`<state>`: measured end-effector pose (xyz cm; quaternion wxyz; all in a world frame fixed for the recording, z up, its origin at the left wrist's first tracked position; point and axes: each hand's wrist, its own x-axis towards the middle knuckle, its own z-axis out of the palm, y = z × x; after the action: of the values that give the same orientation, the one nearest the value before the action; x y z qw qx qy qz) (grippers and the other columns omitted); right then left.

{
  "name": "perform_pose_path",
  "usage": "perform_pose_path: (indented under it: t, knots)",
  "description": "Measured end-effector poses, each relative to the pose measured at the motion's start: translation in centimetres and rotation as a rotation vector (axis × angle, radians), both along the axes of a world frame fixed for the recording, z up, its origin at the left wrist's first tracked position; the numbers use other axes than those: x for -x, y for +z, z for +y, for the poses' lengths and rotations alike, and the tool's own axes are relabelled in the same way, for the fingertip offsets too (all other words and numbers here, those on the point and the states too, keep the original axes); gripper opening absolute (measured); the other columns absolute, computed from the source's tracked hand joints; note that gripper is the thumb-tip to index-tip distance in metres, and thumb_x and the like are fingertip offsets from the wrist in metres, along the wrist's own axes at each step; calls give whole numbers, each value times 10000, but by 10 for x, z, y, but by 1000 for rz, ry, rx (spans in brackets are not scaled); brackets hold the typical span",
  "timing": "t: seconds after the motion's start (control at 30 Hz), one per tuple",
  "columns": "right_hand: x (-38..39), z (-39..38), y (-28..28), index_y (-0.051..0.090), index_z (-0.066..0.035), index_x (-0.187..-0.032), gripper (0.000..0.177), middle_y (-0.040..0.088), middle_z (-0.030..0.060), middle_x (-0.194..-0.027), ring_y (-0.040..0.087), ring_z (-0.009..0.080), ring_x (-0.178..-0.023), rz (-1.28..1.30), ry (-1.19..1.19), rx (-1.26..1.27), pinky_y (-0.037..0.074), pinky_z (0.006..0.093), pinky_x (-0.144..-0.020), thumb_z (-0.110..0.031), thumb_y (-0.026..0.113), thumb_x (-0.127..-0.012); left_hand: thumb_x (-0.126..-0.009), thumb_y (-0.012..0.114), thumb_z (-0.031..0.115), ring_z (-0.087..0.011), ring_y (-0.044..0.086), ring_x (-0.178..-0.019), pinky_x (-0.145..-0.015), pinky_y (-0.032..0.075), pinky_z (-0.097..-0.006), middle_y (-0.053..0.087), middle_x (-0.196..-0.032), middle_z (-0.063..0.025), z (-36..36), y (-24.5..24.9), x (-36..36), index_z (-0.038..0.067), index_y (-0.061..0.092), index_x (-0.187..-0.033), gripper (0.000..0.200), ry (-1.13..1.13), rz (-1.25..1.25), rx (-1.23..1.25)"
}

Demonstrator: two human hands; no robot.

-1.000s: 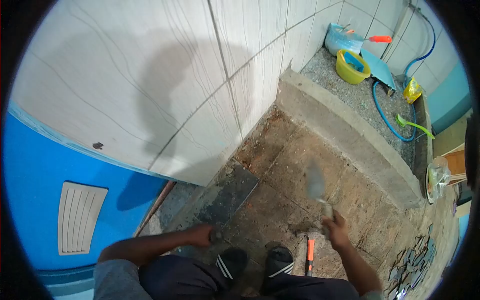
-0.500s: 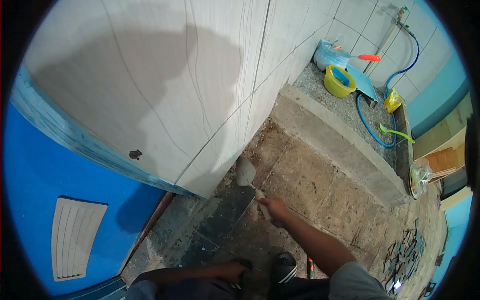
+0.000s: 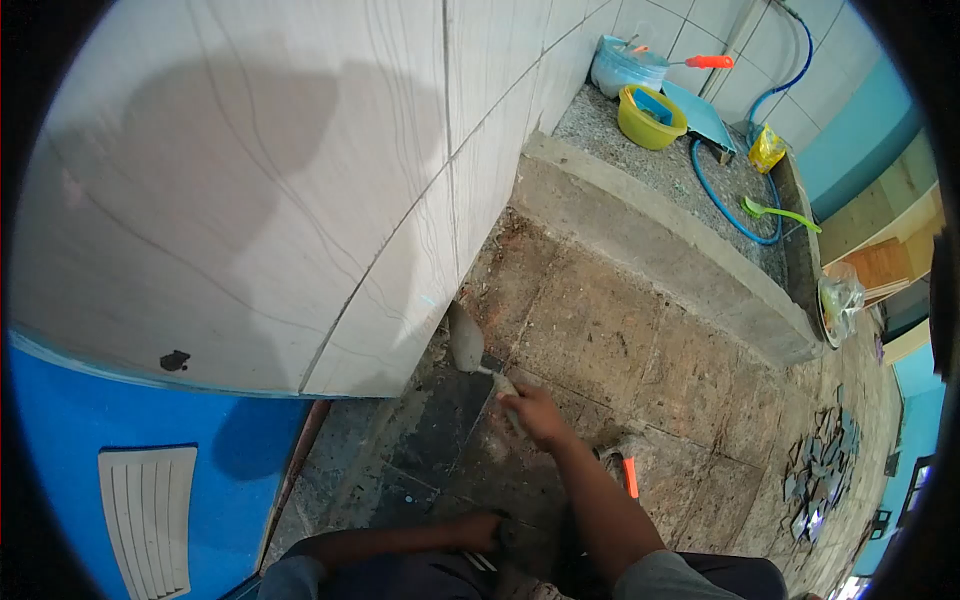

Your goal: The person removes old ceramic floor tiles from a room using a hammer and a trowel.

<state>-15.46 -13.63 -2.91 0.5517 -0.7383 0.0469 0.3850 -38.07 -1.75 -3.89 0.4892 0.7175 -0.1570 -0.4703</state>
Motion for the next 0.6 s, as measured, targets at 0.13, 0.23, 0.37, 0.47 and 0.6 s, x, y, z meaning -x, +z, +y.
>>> perform_pose_path:
  t: [0.13, 0.23, 0.37, 0.47, 0.6]
  knots:
    - [-28, -6, 19, 663, 33, -1103, 302, 648, 104, -848, 611, 172, -664, -13, -366, 20, 494, 343, -581, -235, 676, -966, -857, 719, 326, -360, 680, -1054, -917, 525, -466, 709, -1143, -189, 3, 19, -9, 54, 686, -1191, 433, -39, 6, -49]
    - [-30, -10, 44, 661, 28, -1065, 272, 623, 86, -810, 594, 174, -641, 6, -376, -24, 490, 346, -563, -225, 675, -967, -852, 720, 313, -344, 686, -1041, -907, 530, -458, 713, -1130, -185, 2, 8, 3, 57, 687, -1194, 429, 106, -81, 19]
    - [-23, -6, 24, 637, 26, -1099, 269, 614, 86, -812, 591, 180, -640, 109, -56, -111, 483, 350, -550, -212, 659, -974, -833, 710, 301, -357, 686, -1043, -908, 537, -462, 714, -1122, -195, 1, 8, -1, 52, 684, -1194, 440, 38, -33, -10]
    - [-38, -9, 14, 636, 32, -1104, 256, 617, 81, -823, 594, 181, -652, 113, -195, -44, 482, 349, -553, -193, 646, -982, -799, 687, 261, -393, 677, -1079, -948, 533, -473, 705, -1147, -220, 2, -7, 5, 44, 669, -1225, 479, -12, 18, -52]
    - [-48, 3, 31, 658, 46, -1103, 274, 633, 85, -862, 596, 176, -679, 75, -486, -140, 487, 348, -565, -190, 677, -965, -788, 677, 240, -392, 680, -1076, -945, 539, -469, 708, -1140, -225, 3, 21, -9, 43, 665, -1235, 489, -29, 43, -85]
